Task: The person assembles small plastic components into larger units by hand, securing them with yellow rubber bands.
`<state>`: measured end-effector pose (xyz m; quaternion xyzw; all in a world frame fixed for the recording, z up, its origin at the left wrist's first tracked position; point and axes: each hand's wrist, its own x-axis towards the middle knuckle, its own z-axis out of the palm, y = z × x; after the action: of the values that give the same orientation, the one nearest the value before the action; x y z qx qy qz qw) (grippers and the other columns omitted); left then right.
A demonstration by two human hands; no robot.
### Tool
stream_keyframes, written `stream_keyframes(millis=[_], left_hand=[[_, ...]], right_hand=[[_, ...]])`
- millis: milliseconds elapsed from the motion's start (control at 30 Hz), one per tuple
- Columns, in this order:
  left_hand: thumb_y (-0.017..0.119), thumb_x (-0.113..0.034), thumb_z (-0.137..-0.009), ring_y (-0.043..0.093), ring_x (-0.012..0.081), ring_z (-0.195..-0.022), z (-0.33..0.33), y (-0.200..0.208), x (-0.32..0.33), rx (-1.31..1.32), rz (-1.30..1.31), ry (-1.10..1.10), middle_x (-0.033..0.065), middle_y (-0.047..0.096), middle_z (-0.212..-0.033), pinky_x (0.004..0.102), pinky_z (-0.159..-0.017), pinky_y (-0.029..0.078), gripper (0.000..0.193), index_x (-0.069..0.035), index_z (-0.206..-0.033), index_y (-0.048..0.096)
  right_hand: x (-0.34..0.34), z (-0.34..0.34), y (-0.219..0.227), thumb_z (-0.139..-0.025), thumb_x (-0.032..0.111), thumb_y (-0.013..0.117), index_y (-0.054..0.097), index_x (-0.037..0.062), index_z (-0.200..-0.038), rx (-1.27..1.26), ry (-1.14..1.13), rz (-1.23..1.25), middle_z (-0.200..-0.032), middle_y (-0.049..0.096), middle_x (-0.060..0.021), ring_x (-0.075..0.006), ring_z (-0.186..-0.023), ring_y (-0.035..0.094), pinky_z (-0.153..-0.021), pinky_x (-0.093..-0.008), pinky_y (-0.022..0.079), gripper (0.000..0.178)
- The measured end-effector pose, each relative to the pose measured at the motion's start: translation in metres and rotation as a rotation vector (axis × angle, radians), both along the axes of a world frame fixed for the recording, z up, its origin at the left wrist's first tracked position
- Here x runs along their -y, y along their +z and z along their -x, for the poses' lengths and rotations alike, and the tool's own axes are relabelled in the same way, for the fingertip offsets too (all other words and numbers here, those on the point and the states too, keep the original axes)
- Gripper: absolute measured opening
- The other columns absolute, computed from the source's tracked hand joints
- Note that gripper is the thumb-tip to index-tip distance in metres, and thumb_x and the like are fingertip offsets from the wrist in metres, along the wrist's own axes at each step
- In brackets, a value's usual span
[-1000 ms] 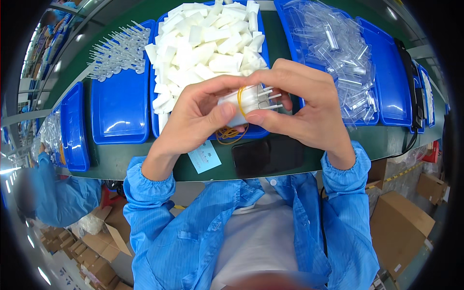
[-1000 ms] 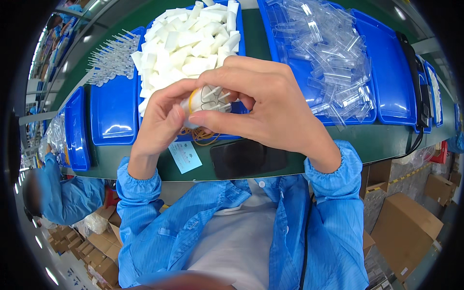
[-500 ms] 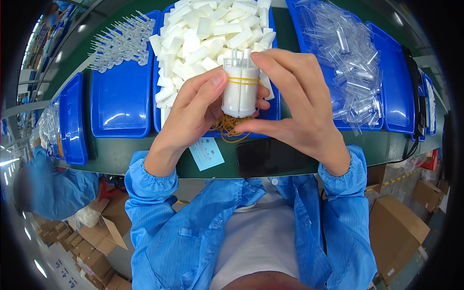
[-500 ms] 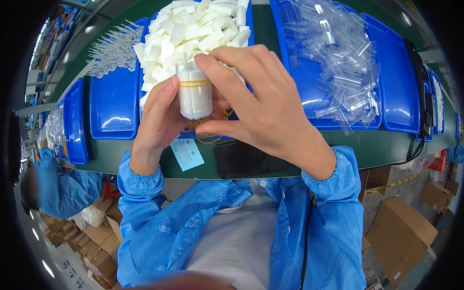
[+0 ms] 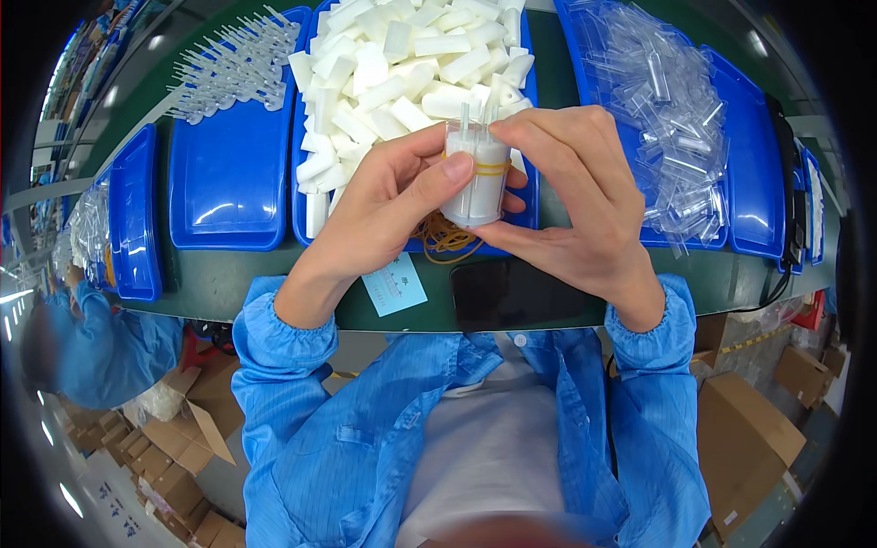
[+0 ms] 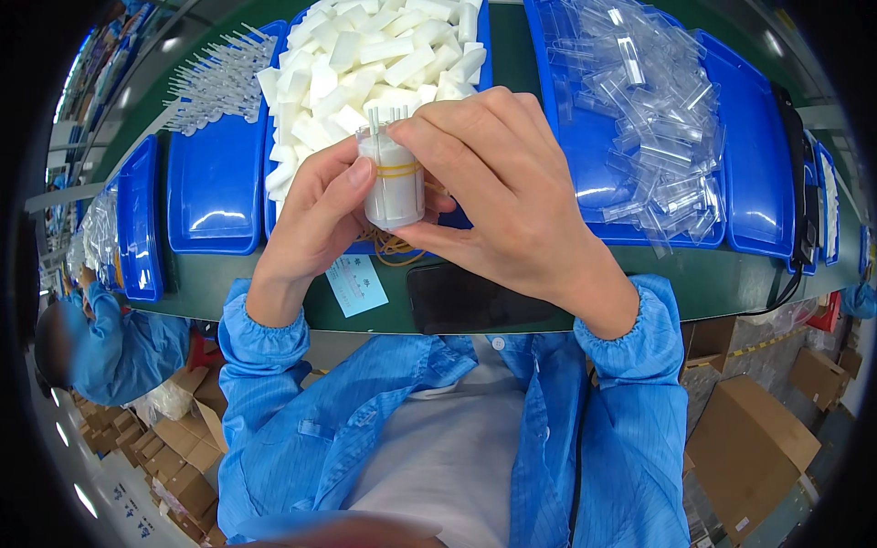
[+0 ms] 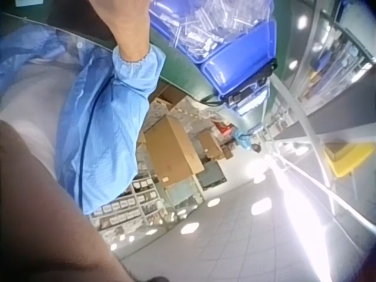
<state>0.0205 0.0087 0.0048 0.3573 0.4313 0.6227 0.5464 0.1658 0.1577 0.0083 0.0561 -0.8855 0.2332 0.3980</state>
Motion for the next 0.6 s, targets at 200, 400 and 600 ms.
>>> stream_keyframes(millis=[200, 400, 600], left_hand=[[0.052, -0.033, -0.101, 0.068, 0.0263, -0.101, 0.007, 0.001, 0.000, 0.225, -0.015, -0.024, 0.0171, 0.065, -0.112, 0.0373, -0.091, 0.054, 0.047, 0.002, -0.132, 0.051], [0.067, -0.028, -0.091, 0.065, 0.0184, -0.084, 0.004, -0.002, 0.005, 0.290, -0.165, 0.025, 0.0096, 0.064, -0.092, 0.0314, -0.079, 0.052, 0.036, -0.002, -0.114, 0.055], [0.074, 0.003, -0.077, 0.061, 0.0083, -0.077, 0.004, 0.010, 0.011, -0.335, -0.090, 0.118, 0.0034, 0.065, -0.080, 0.0224, -0.071, 0.049, 0.019, -0.005, -0.085, 0.059]], right_hand=[[0.003, -0.002, 0.008, -0.051, 0.028, 0.094, 0.059, 0.0045, -0.126, 0.118, -0.017, 0.036, -0.122, 0.059, -0.0116, -0.0303, -0.106, 0.058, -0.086, -0.0379, 0.048, 0.087], [0.004, 0.001, 0.003, -0.054, 0.038, 0.090, 0.056, 0.0084, -0.132, 0.054, 0.036, 0.050, -0.123, 0.057, -0.0100, -0.0297, -0.105, 0.056, -0.086, -0.0394, 0.045, 0.089], [0.003, 0.000, 0.003, -0.058, 0.047, 0.085, 0.059, 0.0091, -0.129, 0.028, 0.051, 0.051, -0.120, 0.057, -0.0082, -0.0269, -0.099, 0.056, -0.083, -0.0385, 0.042, 0.085]])
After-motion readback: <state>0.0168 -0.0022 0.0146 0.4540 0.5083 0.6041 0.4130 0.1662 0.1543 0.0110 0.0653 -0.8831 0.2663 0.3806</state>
